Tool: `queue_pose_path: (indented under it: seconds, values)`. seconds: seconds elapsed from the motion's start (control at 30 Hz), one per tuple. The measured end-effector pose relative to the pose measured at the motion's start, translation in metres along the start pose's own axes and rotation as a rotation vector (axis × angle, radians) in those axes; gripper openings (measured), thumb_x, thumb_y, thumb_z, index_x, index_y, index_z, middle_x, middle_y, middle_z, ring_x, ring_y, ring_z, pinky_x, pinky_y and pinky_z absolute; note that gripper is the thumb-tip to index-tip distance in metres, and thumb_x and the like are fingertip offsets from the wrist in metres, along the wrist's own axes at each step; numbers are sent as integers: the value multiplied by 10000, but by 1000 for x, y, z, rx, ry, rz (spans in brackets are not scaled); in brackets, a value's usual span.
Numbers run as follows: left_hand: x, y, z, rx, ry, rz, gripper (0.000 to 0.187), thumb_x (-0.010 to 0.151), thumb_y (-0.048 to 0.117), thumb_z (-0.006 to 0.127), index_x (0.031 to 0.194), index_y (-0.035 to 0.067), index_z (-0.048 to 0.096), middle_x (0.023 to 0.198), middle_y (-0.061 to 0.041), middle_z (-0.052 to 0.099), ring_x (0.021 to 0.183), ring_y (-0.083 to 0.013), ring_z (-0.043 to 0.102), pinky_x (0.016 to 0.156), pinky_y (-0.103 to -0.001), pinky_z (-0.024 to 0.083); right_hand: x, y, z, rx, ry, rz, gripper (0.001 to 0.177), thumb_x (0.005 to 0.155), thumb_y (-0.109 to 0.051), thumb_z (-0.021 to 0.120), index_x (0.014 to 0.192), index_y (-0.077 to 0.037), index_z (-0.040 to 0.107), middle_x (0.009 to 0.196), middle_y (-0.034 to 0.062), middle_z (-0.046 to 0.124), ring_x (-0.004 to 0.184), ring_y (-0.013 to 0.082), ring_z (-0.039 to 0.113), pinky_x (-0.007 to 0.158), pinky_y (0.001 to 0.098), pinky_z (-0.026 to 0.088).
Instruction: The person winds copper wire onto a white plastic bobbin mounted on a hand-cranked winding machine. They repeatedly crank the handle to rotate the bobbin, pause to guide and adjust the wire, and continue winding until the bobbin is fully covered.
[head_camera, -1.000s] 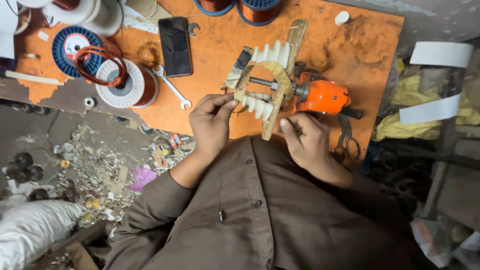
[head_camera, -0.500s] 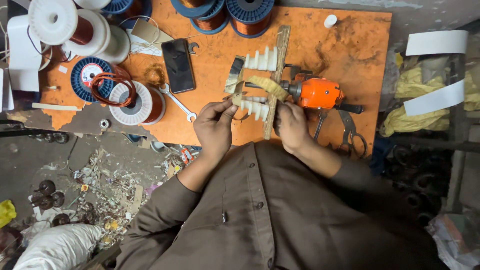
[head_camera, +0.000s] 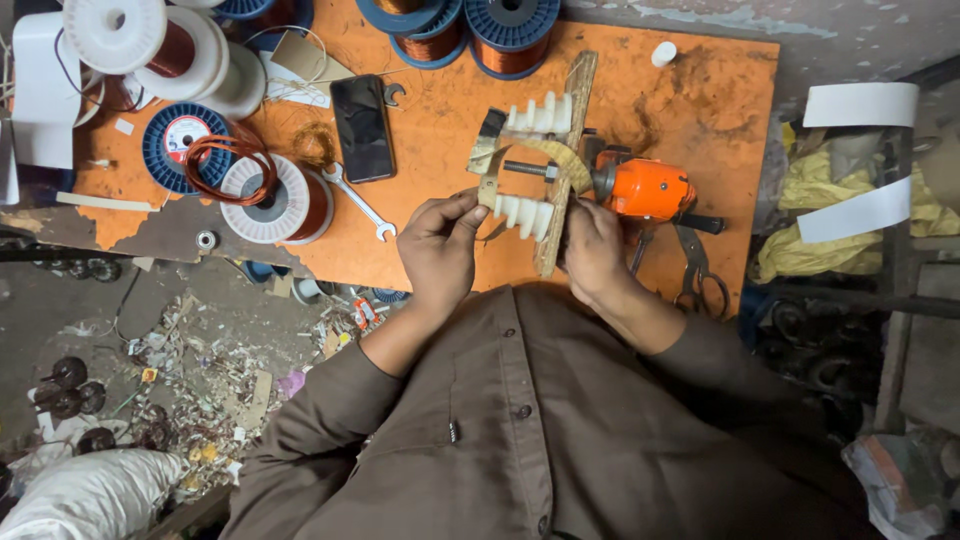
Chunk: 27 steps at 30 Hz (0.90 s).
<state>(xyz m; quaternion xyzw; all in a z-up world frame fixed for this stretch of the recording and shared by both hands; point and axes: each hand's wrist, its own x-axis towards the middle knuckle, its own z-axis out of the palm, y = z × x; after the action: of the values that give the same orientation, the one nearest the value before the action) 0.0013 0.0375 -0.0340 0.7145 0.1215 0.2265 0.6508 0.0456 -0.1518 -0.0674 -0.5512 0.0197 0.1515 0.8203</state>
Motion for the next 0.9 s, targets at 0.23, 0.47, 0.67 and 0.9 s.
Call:
queue_pose_path:
  seconds: [0.23, 0.47, 0.67, 0.9]
  values:
    - [4, 41, -27, 103, -220, 282, 54, 943, -27, 725, 972, -5, 685, 1003, -125, 714, 904, -204, 710, 814, -290, 582, -29, -4, -17, -61, 37, 144, 163, 1062, -230, 496, 1031, -86, 564, 718, -18, 507, 530, 53, 446, 448, 220, 367]
    - [2, 92, -63, -33, -997, 509, 198, 863, -79, 610, 1001, 57, 653, 1051, -129, 728, 899, -294, 739, 787, -387, 606, -71, -4, -26, -446, -34, -416, 477, 898, 0, 716, 1288, -32, 442, 831, -17, 517, 686, 39, 465, 579, 209, 380]
    - [25, 96, -91, 539, -1034, 300, 256, 823, 47, 671, 1079, 42, 691, 993, -155, 728, 865, -387, 711, 709, -434, 564, -74, -2, -48, -915, 130, -286, 214, 851, -61, 775, 1037, -32, 674, 695, 61, 576, 595, 112, 542, 553, 280, 439]
    - [87, 63, -115, 1267, -491, 108, 241, 1030, 163, 691, 1253, 78, 657, 1223, -168, 700, 1006, -415, 671, 818, -503, 517, -83, 28, -107, -1529, 450, -79, 264, 885, -312, 778, 849, -52, 746, 917, 174, 700, 799, 383, 689, 701, 487, 549]
